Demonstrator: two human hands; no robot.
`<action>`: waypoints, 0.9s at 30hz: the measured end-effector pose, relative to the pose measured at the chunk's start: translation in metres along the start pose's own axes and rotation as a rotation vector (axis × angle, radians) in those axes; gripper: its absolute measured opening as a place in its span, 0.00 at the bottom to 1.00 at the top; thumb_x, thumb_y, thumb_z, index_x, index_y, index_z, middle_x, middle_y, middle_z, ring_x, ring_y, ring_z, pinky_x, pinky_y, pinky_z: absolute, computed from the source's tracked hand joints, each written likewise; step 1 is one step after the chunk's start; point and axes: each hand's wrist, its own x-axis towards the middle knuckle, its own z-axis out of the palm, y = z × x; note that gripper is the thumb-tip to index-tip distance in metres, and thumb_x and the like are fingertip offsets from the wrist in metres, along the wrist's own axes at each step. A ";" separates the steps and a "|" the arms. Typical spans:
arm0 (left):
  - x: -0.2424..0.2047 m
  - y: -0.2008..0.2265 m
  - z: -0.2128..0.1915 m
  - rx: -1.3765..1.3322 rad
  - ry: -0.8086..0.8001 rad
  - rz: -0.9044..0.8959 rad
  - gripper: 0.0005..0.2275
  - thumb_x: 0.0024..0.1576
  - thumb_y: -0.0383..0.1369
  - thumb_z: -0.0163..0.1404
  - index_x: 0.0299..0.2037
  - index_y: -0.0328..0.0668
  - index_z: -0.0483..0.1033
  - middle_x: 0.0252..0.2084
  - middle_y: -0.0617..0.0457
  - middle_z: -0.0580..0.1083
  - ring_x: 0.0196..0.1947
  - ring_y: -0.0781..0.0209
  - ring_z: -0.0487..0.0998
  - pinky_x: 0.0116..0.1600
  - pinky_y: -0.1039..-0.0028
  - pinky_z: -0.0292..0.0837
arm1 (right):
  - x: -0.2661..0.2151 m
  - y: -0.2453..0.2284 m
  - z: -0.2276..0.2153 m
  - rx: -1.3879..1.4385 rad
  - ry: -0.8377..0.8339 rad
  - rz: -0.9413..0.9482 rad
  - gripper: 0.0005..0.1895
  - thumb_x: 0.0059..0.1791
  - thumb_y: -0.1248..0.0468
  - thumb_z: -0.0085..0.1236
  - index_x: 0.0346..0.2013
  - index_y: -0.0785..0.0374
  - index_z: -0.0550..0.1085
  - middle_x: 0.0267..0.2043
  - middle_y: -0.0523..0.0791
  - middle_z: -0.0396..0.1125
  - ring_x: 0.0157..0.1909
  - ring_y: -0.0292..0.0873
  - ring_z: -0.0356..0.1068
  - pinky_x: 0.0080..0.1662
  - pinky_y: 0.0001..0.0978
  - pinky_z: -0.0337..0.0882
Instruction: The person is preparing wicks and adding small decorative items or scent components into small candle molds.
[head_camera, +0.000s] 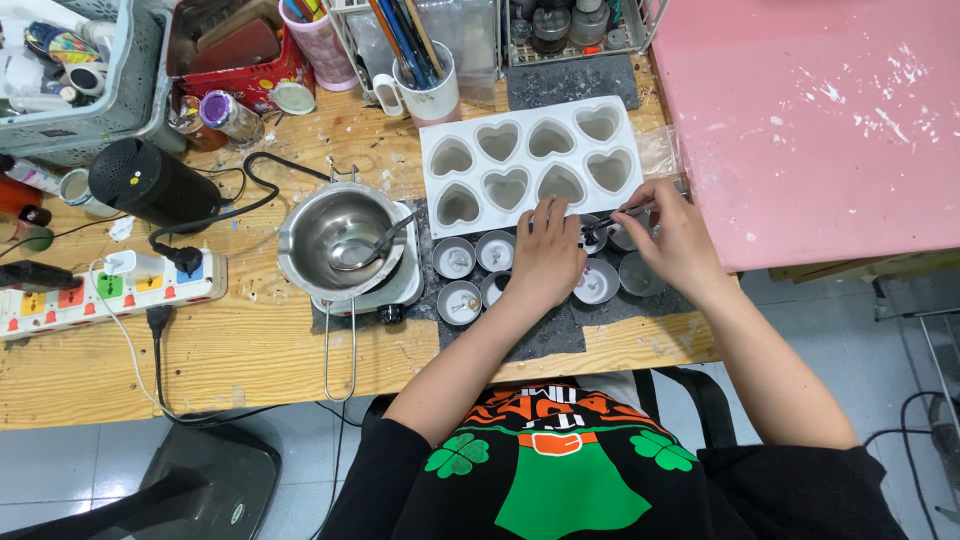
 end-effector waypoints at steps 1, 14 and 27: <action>0.000 -0.001 0.000 0.001 0.001 0.001 0.19 0.50 0.35 0.55 0.48 0.30 0.73 0.65 0.39 0.65 0.69 0.43 0.60 0.69 0.49 0.53 | 0.000 0.000 0.002 0.000 0.002 -0.001 0.16 0.51 0.66 0.66 0.45 0.67 0.67 0.40 0.48 0.73 0.35 0.46 0.73 0.37 0.35 0.71; -0.011 -0.002 -0.012 -0.052 0.058 -0.013 0.21 0.50 0.32 0.54 0.53 0.29 0.71 0.63 0.40 0.66 0.68 0.43 0.61 0.68 0.54 0.55 | -0.005 0.004 0.016 -0.001 0.095 -0.028 0.16 0.52 0.68 0.65 0.46 0.68 0.65 0.40 0.50 0.73 0.41 0.46 0.77 0.38 0.34 0.72; -0.008 -0.002 -0.012 -0.054 0.022 -0.021 0.21 0.50 0.33 0.55 0.53 0.31 0.72 0.64 0.40 0.65 0.68 0.42 0.60 0.68 0.53 0.55 | -0.012 0.018 0.023 0.007 0.152 -0.034 0.17 0.52 0.68 0.67 0.43 0.68 0.64 0.38 0.49 0.71 0.39 0.45 0.76 0.42 0.34 0.75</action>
